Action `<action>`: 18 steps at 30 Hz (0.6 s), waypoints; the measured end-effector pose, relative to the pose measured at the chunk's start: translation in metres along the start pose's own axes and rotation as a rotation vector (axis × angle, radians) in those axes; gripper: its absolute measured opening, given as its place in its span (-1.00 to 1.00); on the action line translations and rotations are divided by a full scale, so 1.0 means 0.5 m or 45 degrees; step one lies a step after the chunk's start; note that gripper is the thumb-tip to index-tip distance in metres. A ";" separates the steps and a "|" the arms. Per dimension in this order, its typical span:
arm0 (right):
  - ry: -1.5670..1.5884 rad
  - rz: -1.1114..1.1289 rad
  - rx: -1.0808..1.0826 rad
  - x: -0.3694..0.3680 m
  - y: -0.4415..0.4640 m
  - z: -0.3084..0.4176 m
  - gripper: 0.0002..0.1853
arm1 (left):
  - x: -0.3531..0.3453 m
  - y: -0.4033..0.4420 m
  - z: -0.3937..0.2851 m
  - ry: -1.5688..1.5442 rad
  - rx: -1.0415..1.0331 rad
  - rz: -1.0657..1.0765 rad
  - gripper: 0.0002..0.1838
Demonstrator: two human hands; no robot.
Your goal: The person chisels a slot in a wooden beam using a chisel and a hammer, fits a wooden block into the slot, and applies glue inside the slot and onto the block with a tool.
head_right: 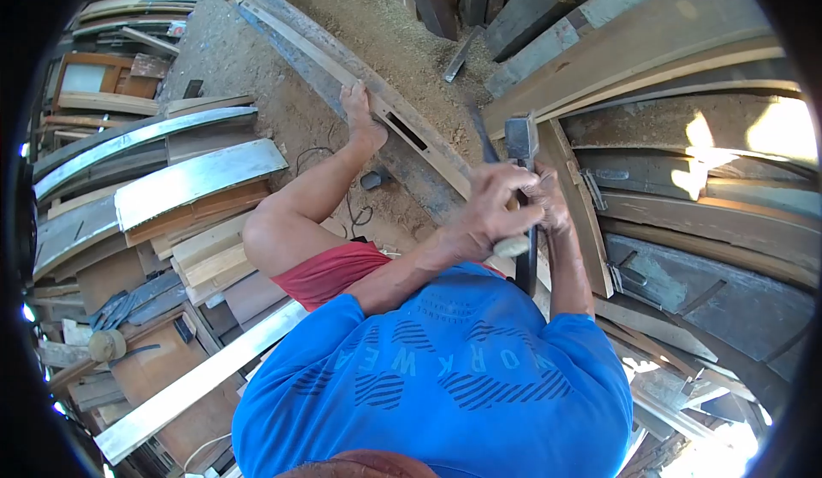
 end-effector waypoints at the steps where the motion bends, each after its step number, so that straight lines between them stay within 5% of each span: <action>1: 0.081 -0.029 -0.131 -0.016 -0.013 0.000 -0.44 | -0.037 -0.021 -0.015 0.044 -0.075 0.006 -0.81; 5: 0.247 -0.192 -0.450 0.004 -0.058 -0.060 -0.49 | -0.097 -0.087 -0.047 0.009 -0.097 0.282 -0.61; 8: 0.063 -0.426 -0.307 0.069 -0.082 -0.111 -0.47 | -0.123 -0.145 0.039 0.480 0.007 0.423 -0.30; 12: -0.096 -0.322 -0.355 0.065 -0.111 -0.078 -0.52 | -0.061 -0.227 0.239 0.802 0.507 0.644 0.20; 15: -0.141 -0.367 -0.356 0.082 -0.135 -0.087 -0.59 | -0.081 -0.335 0.335 0.856 0.644 0.966 0.16; 18: -0.173 -0.406 -0.415 0.094 -0.159 -0.110 -0.67 | -0.087 -0.356 0.335 0.918 0.596 0.985 0.14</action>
Point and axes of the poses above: each hand's wrist, its own y-axis towards the middle knuckle, its own x-axis out of the back of the hand, z = x × y, the point moved 7 cm from there along y, towards the middle knuckle, and after that the axes turned 4 degrees about y, right-handed, at the moved point
